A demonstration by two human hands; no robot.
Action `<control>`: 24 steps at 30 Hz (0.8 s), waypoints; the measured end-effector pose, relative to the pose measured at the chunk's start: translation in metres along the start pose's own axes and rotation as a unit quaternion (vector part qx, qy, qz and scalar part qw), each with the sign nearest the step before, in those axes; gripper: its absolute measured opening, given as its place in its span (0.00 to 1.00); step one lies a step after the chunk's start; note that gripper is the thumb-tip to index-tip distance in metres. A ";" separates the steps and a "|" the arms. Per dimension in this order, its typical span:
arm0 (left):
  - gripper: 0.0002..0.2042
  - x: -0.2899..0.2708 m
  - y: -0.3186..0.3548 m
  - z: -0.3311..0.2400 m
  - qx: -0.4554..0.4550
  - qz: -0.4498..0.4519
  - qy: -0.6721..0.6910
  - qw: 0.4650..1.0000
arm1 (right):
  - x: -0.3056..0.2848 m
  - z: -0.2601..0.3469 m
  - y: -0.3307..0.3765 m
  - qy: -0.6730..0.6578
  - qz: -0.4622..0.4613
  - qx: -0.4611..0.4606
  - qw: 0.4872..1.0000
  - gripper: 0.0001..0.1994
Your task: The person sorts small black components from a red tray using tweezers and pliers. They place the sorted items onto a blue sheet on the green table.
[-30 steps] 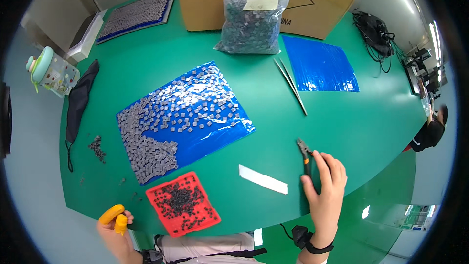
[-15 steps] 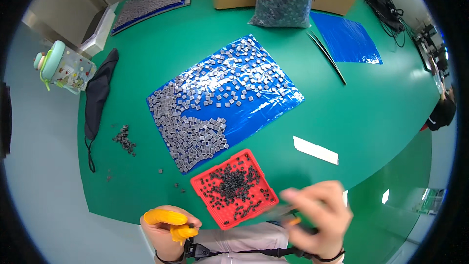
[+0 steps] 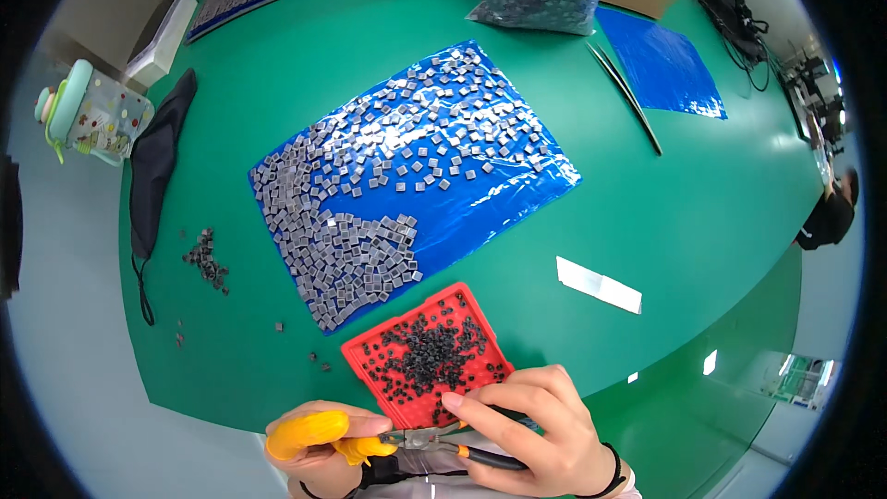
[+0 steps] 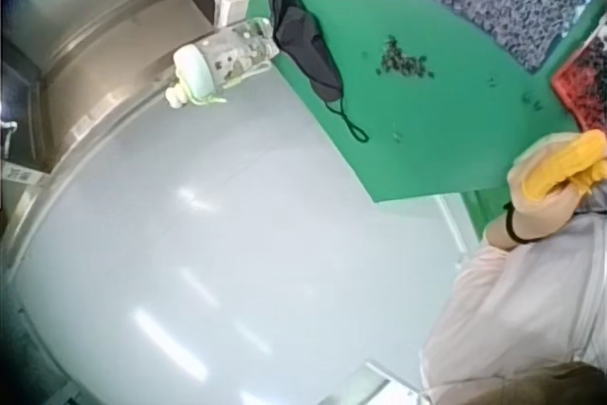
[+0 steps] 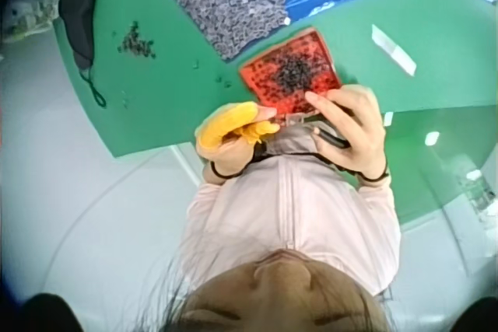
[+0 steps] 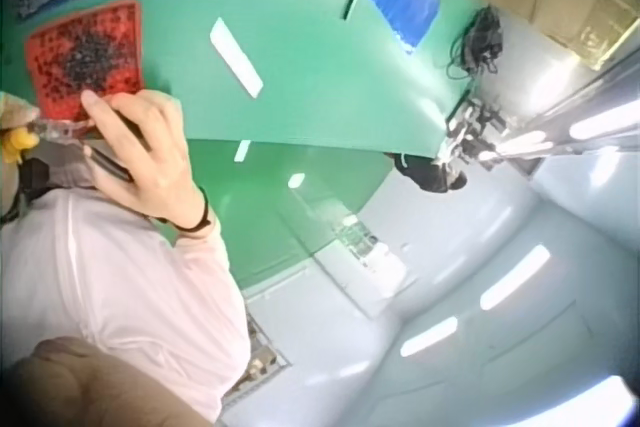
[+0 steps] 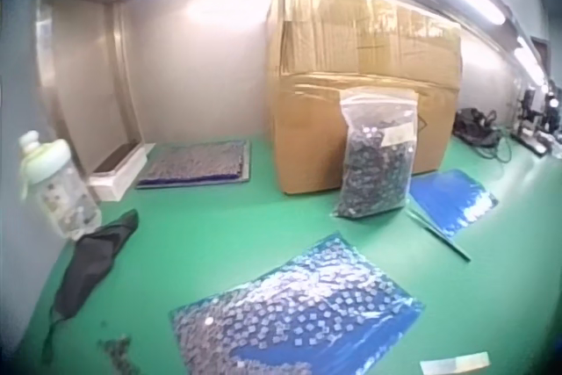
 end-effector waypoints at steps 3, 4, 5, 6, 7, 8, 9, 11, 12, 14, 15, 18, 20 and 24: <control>0.10 0.002 -0.001 -0.001 0.011 -0.001 -0.001 1.000 | 0.000 -0.001 -0.001 0.014 0.006 -0.001 1.000 0.27; 0.10 0.002 -0.002 0.000 0.009 0.005 0.005 1.000 | 0.000 -0.001 -0.001 0.016 0.007 -0.001 1.000 0.27; 0.10 0.003 -0.002 0.000 0.008 0.012 0.010 1.000 | -0.001 -0.001 -0.001 0.019 0.006 -0.001 1.000 0.27; 0.10 0.002 0.000 0.002 0.003 0.012 0.019 1.000 | 0.000 -0.001 -0.002 0.017 0.008 -0.006 1.000 0.27; 0.09 0.002 0.003 0.004 -0.002 0.013 0.029 0.999 | 0.000 -0.002 -0.002 0.015 0.009 -0.010 1.000 0.28; 0.09 0.002 0.005 0.005 -0.007 0.015 0.038 0.999 | 0.000 -0.002 -0.001 0.013 0.010 -0.015 1.000 0.28; 0.08 0.002 0.004 0.003 -0.008 0.038 -0.001 0.999 | 0.001 -0.002 -0.001 0.014 0.012 -0.017 1.000 0.28; 0.07 0.005 -0.005 -0.001 -0.004 0.094 -0.072 0.993 | -0.001 -0.004 0.000 0.026 0.010 -0.015 0.999 0.28; 0.07 0.006 -0.009 -0.006 -0.015 0.098 -0.108 0.989 | -0.002 -0.004 0.000 0.036 0.008 -0.013 0.999 0.28; 0.07 0.010 -0.016 -0.018 -0.035 0.106 -0.180 0.977 | -0.005 -0.002 0.000 0.054 0.002 -0.006 0.999 0.28; 0.07 0.011 -0.017 -0.021 -0.020 0.112 -0.214 0.970 | -0.004 -0.003 0.000 0.050 0.001 -0.008 0.999 0.28; 0.07 0.012 -0.016 -0.023 -0.007 0.108 -0.253 0.961 | -0.003 -0.004 0.001 0.034 -0.003 -0.010 0.999 0.28; 0.08 0.010 -0.009 -0.019 -0.043 0.074 -0.197 0.977 | -0.003 -0.003 0.001 0.019 -0.006 -0.007 1.000 0.28; 0.08 0.008 -0.009 -0.019 -0.010 0.072 -0.206 0.976 | -0.003 -0.001 0.002 0.021 -0.017 -0.010 1.000 0.26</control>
Point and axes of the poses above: each hand's wrist, its own y-axis away from the middle knuckle, its own x-axis out of the palm, z = x × y, the point moved 7 cm from there along -y, towards the middle knuckle, and after that the axes turned 14 degrees about z, right-handed, at the moved point
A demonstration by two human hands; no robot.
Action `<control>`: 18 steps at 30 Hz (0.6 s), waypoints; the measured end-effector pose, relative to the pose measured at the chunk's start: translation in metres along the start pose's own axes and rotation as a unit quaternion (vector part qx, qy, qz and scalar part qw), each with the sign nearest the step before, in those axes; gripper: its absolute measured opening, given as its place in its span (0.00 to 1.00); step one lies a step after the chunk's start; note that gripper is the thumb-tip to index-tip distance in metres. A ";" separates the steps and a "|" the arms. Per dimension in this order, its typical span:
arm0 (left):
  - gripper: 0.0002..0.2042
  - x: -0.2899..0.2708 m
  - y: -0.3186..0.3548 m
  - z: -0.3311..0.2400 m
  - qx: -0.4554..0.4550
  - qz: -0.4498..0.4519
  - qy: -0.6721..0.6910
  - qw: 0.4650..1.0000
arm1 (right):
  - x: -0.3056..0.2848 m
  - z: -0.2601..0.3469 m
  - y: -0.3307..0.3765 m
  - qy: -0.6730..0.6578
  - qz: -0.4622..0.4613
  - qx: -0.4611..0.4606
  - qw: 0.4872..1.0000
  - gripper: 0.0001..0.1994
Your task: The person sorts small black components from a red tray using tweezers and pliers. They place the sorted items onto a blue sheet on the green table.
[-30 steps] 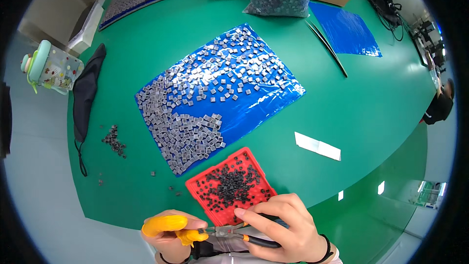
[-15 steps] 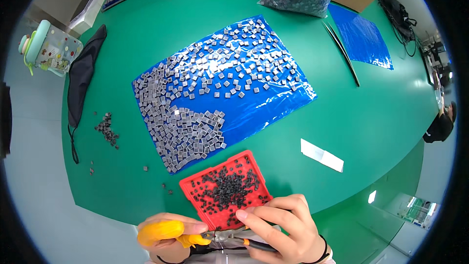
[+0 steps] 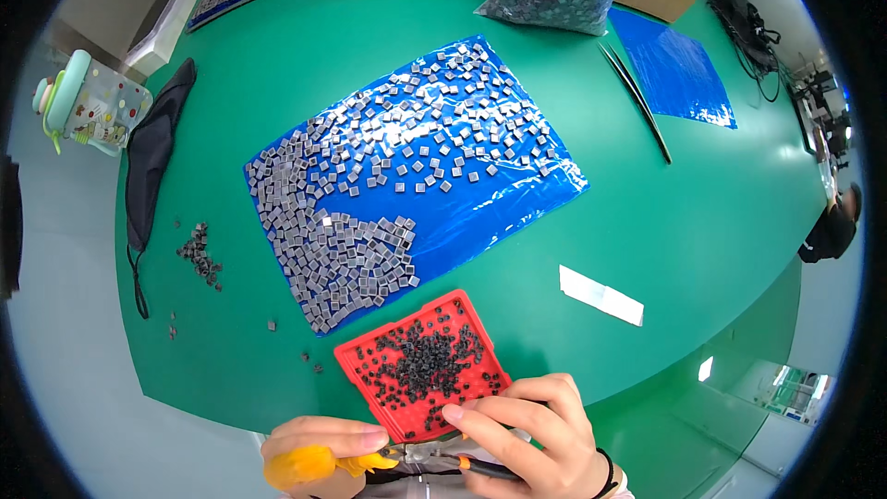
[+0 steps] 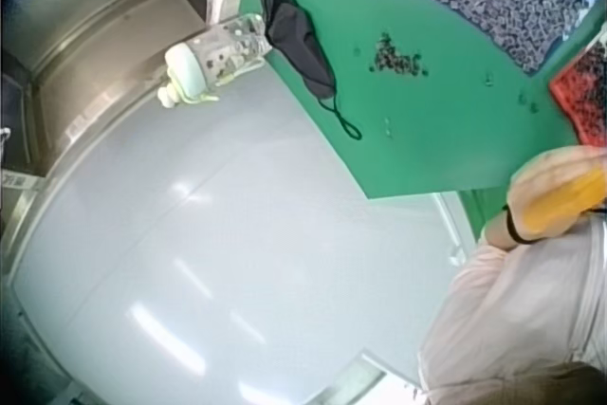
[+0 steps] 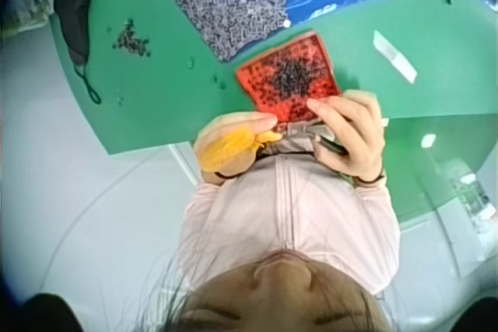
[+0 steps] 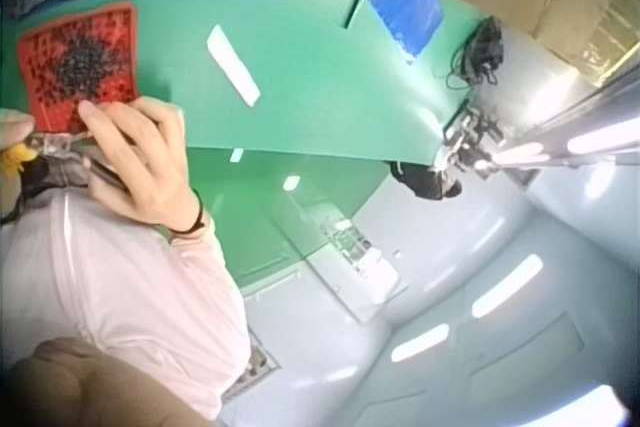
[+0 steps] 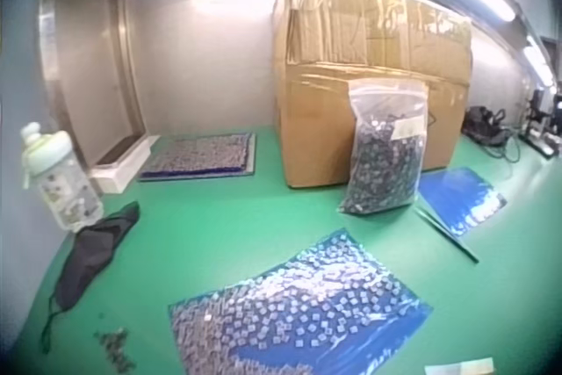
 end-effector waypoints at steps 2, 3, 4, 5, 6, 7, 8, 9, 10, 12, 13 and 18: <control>0.07 -0.001 -0.002 -0.004 -0.024 0.011 -0.031 0.999 | 0.004 -0.002 0.001 0.000 0.008 -0.008 1.000 0.23; 0.07 -0.001 -0.002 -0.004 -0.010 0.008 -0.045 0.999 | 0.004 -0.002 0.001 0.004 0.005 -0.009 1.000 0.22; 0.07 -0.001 -0.004 -0.003 0.006 0.006 -0.055 0.998 | 0.004 0.000 0.001 0.012 0.002 -0.008 1.000 0.21; 0.07 0.000 -0.006 -0.003 0.021 0.005 -0.066 0.998 | 0.003 0.001 0.001 0.019 -0.001 -0.006 1.000 0.20; 0.06 -0.001 -0.009 -0.005 0.050 0.003 -0.073 0.996 | 0.004 0.002 0.000 0.021 -0.003 -0.013 1.000 0.20; 0.06 -0.003 -0.016 -0.007 0.078 0.001 -0.081 0.994 | 0.005 0.002 0.000 0.022 -0.005 -0.019 1.000 0.20; 0.06 -0.004 -0.018 -0.010 0.106 -0.001 -0.088 0.990 | 0.005 0.003 0.000 0.024 -0.007 -0.025 0.999 0.19; 0.05 -0.003 -0.018 -0.008 0.114 0.003 -0.067 0.991 | 0.004 0.003 0.000 0.024 -0.009 -0.024 0.999 0.19; 0.05 -0.002 -0.019 -0.006 0.123 0.008 -0.046 0.991 | 0.003 0.003 0.000 0.024 -0.010 -0.022 0.999 0.20; 0.06 0.002 -0.019 0.000 0.099 0.044 0.002 0.994 | 0.002 0.003 -0.001 0.023 -0.012 -0.021 0.999 0.20; 0.07 0.003 -0.017 0.006 0.067 0.075 0.028 0.995 | 0.002 0.003 -0.002 0.021 -0.013 -0.020 0.999 0.20; 0.06 0.006 -0.013 -0.004 0.119 0.043 -0.032 0.991 | 0.004 0.005 -0.005 0.027 0.003 -0.044 0.999 0.19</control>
Point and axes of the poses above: each hand's wrist, its own y-axis away from the middle knuckle, its own x-axis out of the palm, z = x × y, the point moved 7 cm from there along -y, towards the middle knuckle, and after that the axes turned 14 degrees about z, right-handed, at the moved point
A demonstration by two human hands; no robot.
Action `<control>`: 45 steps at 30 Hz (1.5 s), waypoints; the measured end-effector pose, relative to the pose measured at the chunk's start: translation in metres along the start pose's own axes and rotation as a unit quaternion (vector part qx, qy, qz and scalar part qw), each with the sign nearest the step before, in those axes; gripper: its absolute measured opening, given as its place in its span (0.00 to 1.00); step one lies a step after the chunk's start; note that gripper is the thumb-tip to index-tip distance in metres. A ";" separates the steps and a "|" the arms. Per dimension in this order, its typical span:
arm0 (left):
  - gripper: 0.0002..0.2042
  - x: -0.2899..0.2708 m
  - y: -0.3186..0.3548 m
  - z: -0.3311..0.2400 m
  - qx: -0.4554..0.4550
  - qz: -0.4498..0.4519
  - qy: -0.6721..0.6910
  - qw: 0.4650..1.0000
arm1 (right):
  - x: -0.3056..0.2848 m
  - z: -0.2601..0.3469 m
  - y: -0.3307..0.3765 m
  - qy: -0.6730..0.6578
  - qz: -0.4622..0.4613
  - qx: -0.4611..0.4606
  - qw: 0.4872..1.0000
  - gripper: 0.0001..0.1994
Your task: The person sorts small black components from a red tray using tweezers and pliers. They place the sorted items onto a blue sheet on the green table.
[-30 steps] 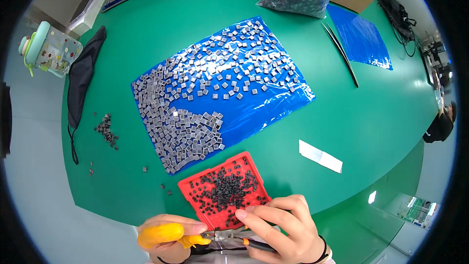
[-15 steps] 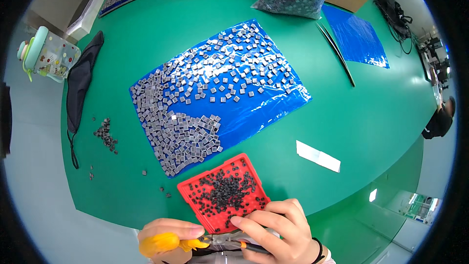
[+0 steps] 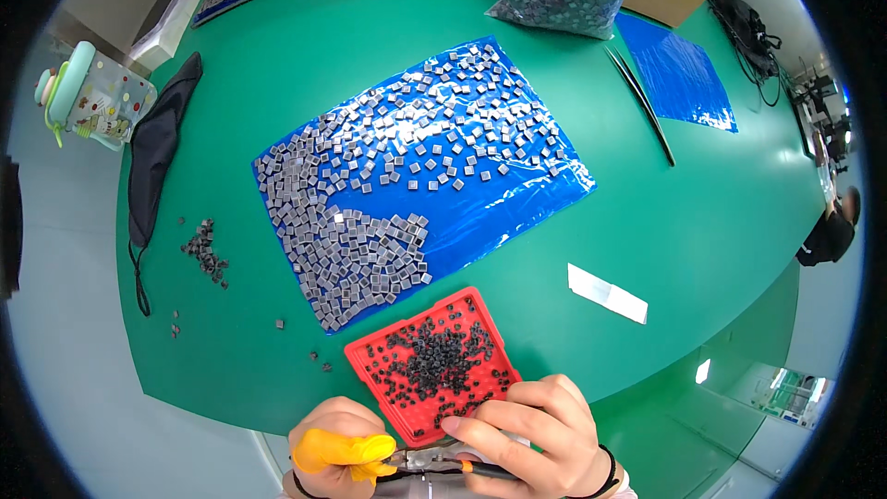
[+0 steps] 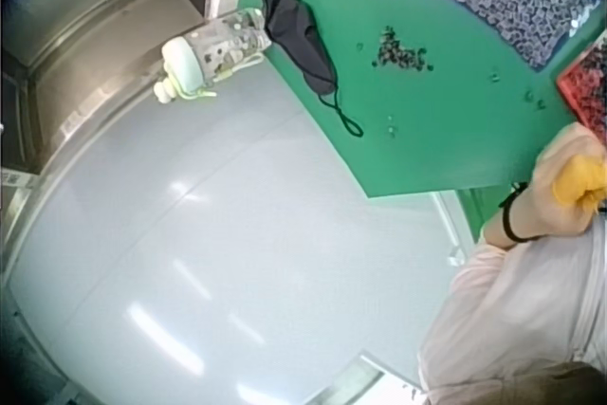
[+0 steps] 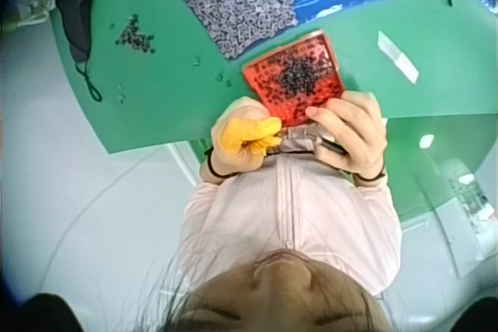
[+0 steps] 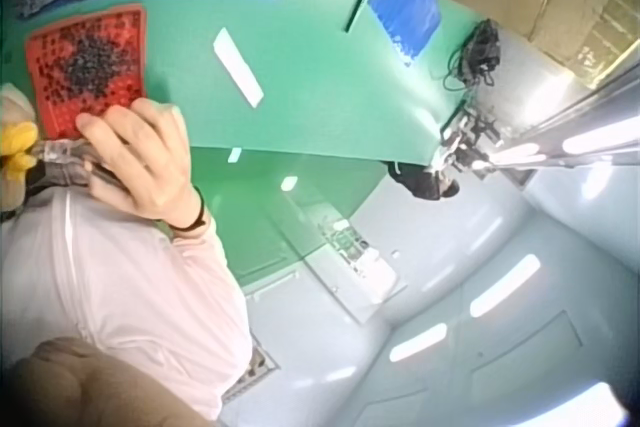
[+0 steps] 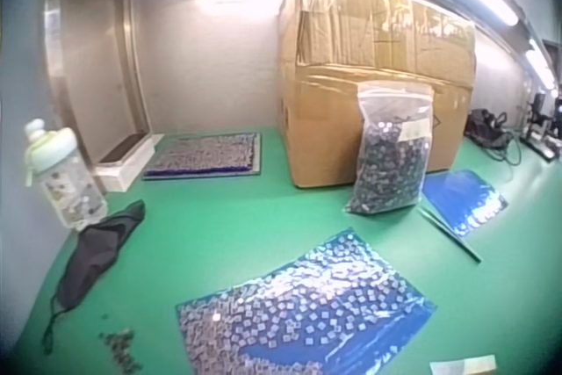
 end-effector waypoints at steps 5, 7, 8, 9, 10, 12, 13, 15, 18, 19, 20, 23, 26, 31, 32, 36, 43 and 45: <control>0.05 0.011 0.001 0.008 0.047 0.077 0.006 0.996 | -0.001 0.000 0.001 0.002 0.001 -0.008 1.000 0.19; 0.05 0.017 0.011 0.015 0.084 0.022 0.076 0.993 | -0.001 0.003 0.000 -0.006 0.004 -0.013 1.000 0.19; 0.05 0.017 0.016 0.016 0.101 -0.008 0.106 0.989 | 0.000 0.004 0.000 -0.013 0.007 -0.019 1.000 0.18; 0.05 0.018 0.015 0.017 0.087 -0.004 0.106 0.990 | -0.001 0.004 0.000 0.001 0.004 -0.017 1.000 0.18; 0.06 0.017 0.014 0.017 0.074 -0.001 0.106 0.992 | -0.003 0.004 0.000 0.014 0.001 -0.015 1.000 0.18; 0.07 0.016 0.010 0.014 0.038 0.009 0.110 0.993 | -0.004 0.004 0.000 0.032 -0.006 -0.014 0.999 0.18; 0.07 0.014 0.005 0.009 0.016 0.016 0.114 0.993 | -0.004 0.005 0.001 0.037 -0.009 -0.014 0.999 0.18; 0.09 0.014 0.002 0.010 -0.011 0.030 0.139 0.990 | -0.005 0.006 0.001 0.047 -0.015 -0.016 0.999 0.19; 0.12 0.015 0.003 0.016 -0.065 0.063 0.199 0.976 | -0.005 0.007 0.000 0.062 -0.016 -0.019 0.998 0.19; 0.14 0.015 0.004 0.016 -0.109 0.079 0.216 0.967 | -0.005 0.006 0.000 0.066 -0.015 -0.018 0.998 0.19; 0.15 0.017 0.006 0.018 -0.153 0.095 0.232 0.956 | -0.005 0.006 0.000 0.069 -0.014 -0.016 0.997 0.19; 0.15 0.012 0.006 0.018 -0.115 -0.023 0.222 0.968 | -0.008 0.002 0.002 0.037 -0.033 -0.002 0.999 0.19; 0.14 0.007 -0.001 0.007 -0.087 -0.056 0.201 0.974 | -0.008 -0.003 0.006 0.010 -0.055 0.008 0.998 0.20; 0.14 0.012 0.001 0.010 0.025 -0.054 0.137 0.989 | -0.007 -0.001 0.003 0.009 -0.041 0.001 0.999 0.20; 0.13 0.010 0.000 0.005 -0.004 -0.046 0.117 0.992 | -0.005 0.000 0.002 0.006 -0.038 -0.005 0.999 0.20; 0.08 0.014 0.007 0.012 0.039 -0.025 0.109 0.993 | -0.005 0.001 0.002 0.009 -0.032 -0.015 0.999 0.20; 0.10 0.013 0.002 0.011 0.037 0.004 0.064 0.997 | -0.007 0.002 -0.001 0.025 -0.026 -0.018 0.999 0.20; 0.09 0.013 0.001 0.007 0.041 -0.005 0.054 0.998 | -0.008 0.002 0.000 0.018 -0.024 -0.020 0.999 0.20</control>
Point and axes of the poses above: each hand's wrist, its own y-axis away from the middle knuckle, its own x-axis out of the palm, z = x × y, the point moved 7 cm from there along -y, towards the middle knuckle, and after that the axes turned 14 degrees about z, right-handed, at the moved point
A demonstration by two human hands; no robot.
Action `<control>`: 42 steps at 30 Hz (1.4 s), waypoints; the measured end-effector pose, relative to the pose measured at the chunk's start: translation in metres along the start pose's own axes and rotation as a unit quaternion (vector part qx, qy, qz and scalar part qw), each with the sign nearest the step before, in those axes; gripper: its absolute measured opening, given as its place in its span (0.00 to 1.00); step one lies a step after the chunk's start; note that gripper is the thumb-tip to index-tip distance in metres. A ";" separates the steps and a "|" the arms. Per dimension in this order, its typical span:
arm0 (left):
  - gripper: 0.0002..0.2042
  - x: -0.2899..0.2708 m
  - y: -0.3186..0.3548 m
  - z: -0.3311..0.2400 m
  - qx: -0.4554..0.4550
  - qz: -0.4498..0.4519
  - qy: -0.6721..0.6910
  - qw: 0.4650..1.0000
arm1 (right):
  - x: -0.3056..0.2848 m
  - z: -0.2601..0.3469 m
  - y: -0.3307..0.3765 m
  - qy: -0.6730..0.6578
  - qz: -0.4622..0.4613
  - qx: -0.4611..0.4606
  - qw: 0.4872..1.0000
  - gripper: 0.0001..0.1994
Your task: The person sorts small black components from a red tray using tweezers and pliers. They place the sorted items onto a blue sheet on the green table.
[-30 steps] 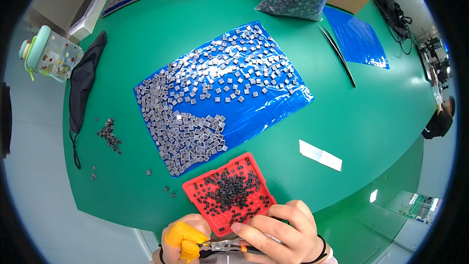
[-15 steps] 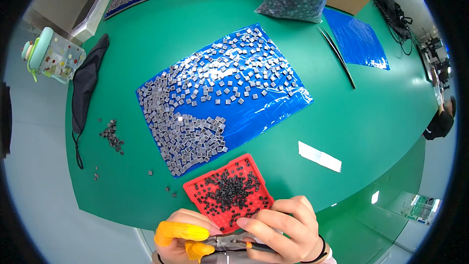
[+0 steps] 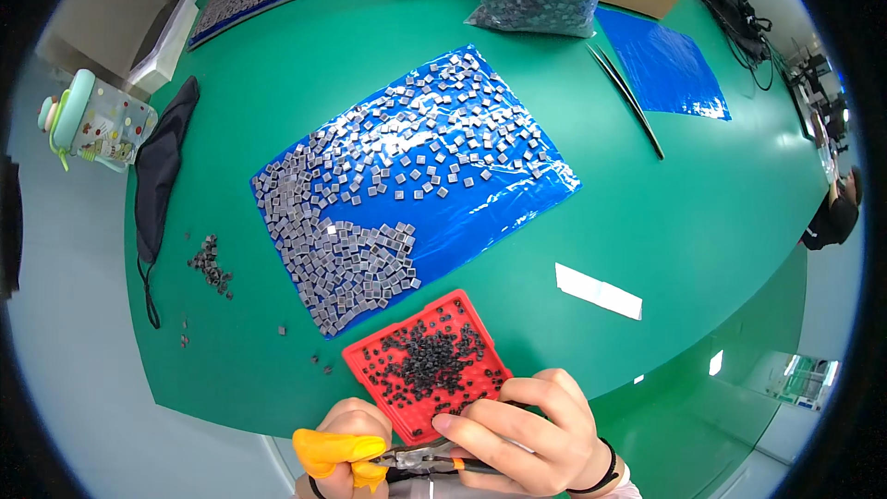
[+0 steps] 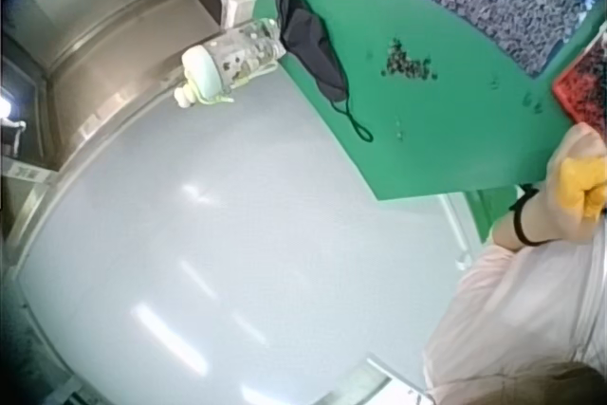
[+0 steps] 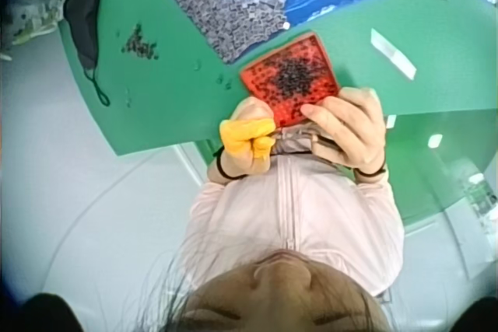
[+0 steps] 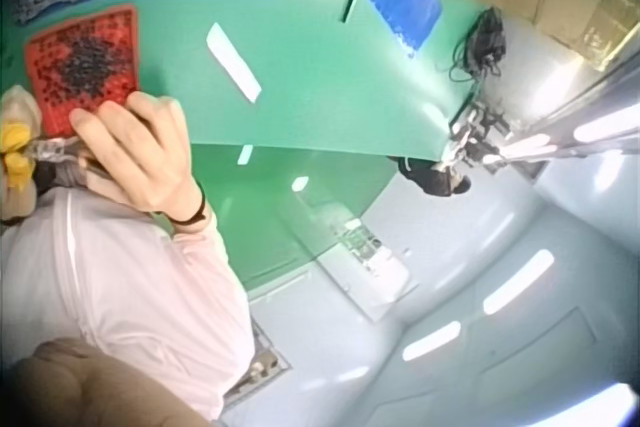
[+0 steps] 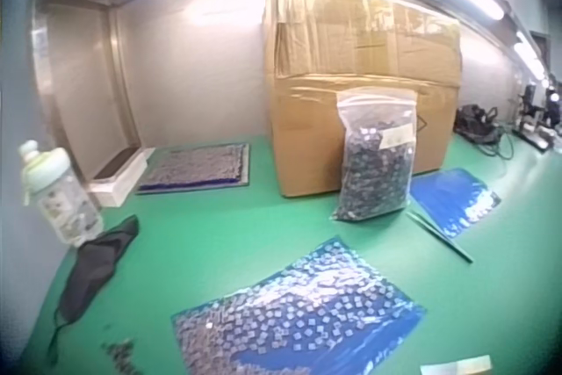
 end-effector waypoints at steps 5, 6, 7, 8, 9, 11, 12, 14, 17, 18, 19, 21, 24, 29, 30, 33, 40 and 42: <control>0.07 0.002 -0.002 -0.006 0.065 0.014 -0.036 0.997 | 0.003 -0.001 0.001 -0.031 0.012 -0.023 0.999 0.21; 0.07 0.002 -0.003 -0.005 0.054 0.008 -0.044 0.998 | 0.003 -0.001 0.001 -0.028 0.010 -0.020 0.999 0.21; 0.07 0.002 -0.003 -0.005 0.042 0.002 -0.052 0.998 | 0.003 -0.001 0.001 -0.026 0.007 -0.017 1.000 0.21; 0.07 0.003 -0.003 -0.005 0.032 -0.003 -0.060 0.998 | 0.003 -0.001 0.001 -0.023 0.005 -0.013 1.000 0.21; 0.08 0.002 -0.001 -0.001 -0.005 -0.027 -0.008 1.000 | 0.002 -0.001 0.000 -0.014 0.000 -0.013 1.000 0.22; 0.11 0.003 0.005 0.007 -0.077 -0.074 0.097 0.990 | 0.001 0.000 -0.001 0.003 -0.010 -0.013 1.000 0.22; 0.12 0.004 0.003 0.007 -0.094 -0.057 0.121 0.987 | 0.001 0.000 0.000 0.001 -0.007 -0.012 1.000 0.22; 0.15 0.004 -0.001 0.008 -0.128 -0.022 0.168 0.977 | 0.000 0.000 0.001 -0.003 0.000 -0.011 1.000 0.22; 0.16 0.003 0.001 0.016 -0.100 -0.021 0.139 0.985 | 0.000 0.000 -0.001 0.011 -0.004 0.002 1.000 0.21; 0.16 0.003 0.000 0.016 -0.094 -0.055 0.168 0.980 | -0.001 -0.001 -0.001 0.013 -0.006 0.002 1.000 0.21; 0.16 0.004 -0.002 0.016 -0.087 -0.090 0.197 0.972 | 0.000 -0.003 0.000 0.014 -0.008 0.002 1.000 0.21; 0.16 0.000 0.008 0.022 -0.128 -0.135 0.276 0.943 | 0.000 -0.005 0.001 0.014 -0.021 0.009 1.000 0.21; 0.17 -0.004 0.008 0.009 -0.054 -0.165 0.207 0.963 | -0.002 -0.008 0.003 0.002 -0.040 0.023 0.999 0.20; 0.04 -0.016 0.014 0.003 -0.076 -0.148 0.110 0.980 | 0.000 -0.005 -0.001 -0.034 -0.025 0.010 0.999 0.20; 0.04 -0.016 0.013 0.004 -0.095 -0.134 0.095 0.982 | 0.000 -0.004 -0.001 -0.034 -0.024 0.010 0.999 0.20; 0.06 -0.020 0.008 -0.001 -0.126 -0.084 0.043 0.987 | 0.000 -0.004 -0.001 -0.031 -0.021 0.007 0.999 0.20; 0.07 -0.019 0.012 0.007 -0.176 -0.107 0.141 0.968 | -0.008 -0.001 -0.002 -0.015 -0.047 0.010 0.999 0.20; 0.07 -0.019 0.021 0.016 -0.223 -0.162 0.245 0.929 | -0.014 -0.005 -0.001 -0.008 -0.064 0.011 0.998 0.21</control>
Point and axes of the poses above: each hand's wrist, its own y-axis away from the middle knuckle, its own x-axis out of the palm, z = x × y, the point moved 7 cm from there along -y, towards the middle knuckle, and after that the axes turned 14 degrees about z, right-handed, at the moved point
